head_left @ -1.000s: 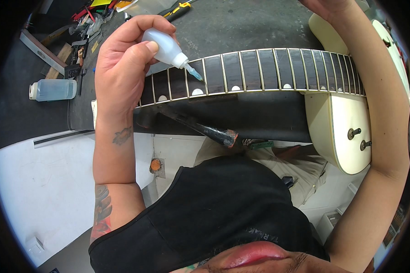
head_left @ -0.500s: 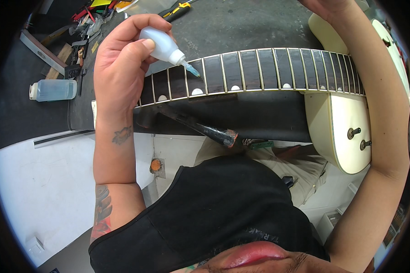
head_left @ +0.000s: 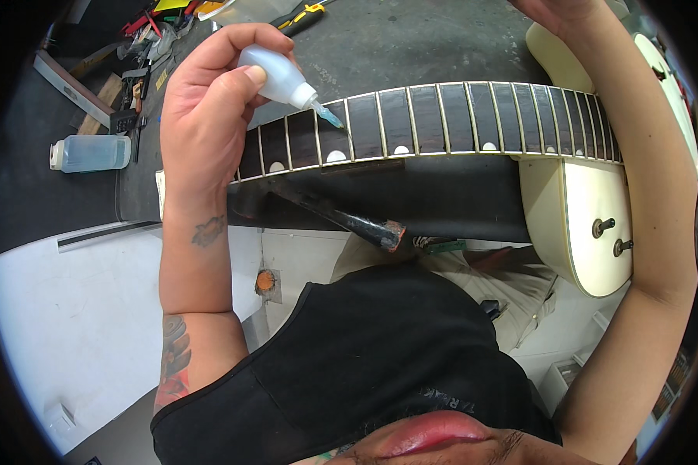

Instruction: The person repairs an electric guitar on a workbench by hammering frets into the neck, applying adhesive from a small bottle, and heating a fret with a small handheld torch.

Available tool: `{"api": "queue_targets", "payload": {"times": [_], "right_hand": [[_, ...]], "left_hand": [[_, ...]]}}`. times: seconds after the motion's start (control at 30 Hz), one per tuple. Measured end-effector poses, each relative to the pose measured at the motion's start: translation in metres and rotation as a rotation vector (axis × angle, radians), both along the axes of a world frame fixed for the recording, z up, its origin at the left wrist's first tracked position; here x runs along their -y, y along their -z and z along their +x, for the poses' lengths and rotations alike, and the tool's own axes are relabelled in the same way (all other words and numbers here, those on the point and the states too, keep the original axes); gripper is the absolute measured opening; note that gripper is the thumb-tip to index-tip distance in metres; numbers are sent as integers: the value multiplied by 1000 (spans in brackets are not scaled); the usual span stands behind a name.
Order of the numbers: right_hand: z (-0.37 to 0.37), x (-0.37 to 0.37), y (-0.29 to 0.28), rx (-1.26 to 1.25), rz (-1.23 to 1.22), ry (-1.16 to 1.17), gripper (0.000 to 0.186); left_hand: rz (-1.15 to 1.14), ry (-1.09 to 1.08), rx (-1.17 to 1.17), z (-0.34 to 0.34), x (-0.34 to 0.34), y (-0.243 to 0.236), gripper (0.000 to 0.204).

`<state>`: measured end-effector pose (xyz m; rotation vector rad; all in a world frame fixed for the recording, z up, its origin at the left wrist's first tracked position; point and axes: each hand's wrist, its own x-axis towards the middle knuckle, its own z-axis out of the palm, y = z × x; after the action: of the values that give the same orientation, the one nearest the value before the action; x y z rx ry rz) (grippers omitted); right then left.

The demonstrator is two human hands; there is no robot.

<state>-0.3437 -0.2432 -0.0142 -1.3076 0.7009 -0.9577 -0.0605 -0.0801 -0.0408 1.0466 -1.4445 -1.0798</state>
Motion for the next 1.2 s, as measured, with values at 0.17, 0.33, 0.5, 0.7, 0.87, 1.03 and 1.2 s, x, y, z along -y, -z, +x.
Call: {"api": "queue_targets", "payload": {"times": [0.17, 0.33, 0.5, 0.7, 0.87, 1.03, 1.2], "right_hand": [[6, -14, -4, 44, -34, 54, 68], [3, -9, 0, 76, -50, 49, 68], [1, -1, -1, 9, 16, 8, 68], [5, -9, 5, 69, -123, 51, 68], [2, -15, -2, 60, -46, 11, 68], [1, -8, -3, 17, -31, -19, 68], [4, -9, 1, 50, -51, 34, 69]], "left_hand": [[23, 19, 1, 8, 2, 2, 34], [14, -30, 12, 7, 2, 2, 34], [18, -57, 18, 6, 2, 2, 33], [-1, -84, -27, 0, 1, 2, 31], [-6, -103, -31, 1, 1, 2, 30], [-17, -122, -48, 0, 3, 4, 30], [-19, -145, -63, 0, 3, 3, 30]]}}
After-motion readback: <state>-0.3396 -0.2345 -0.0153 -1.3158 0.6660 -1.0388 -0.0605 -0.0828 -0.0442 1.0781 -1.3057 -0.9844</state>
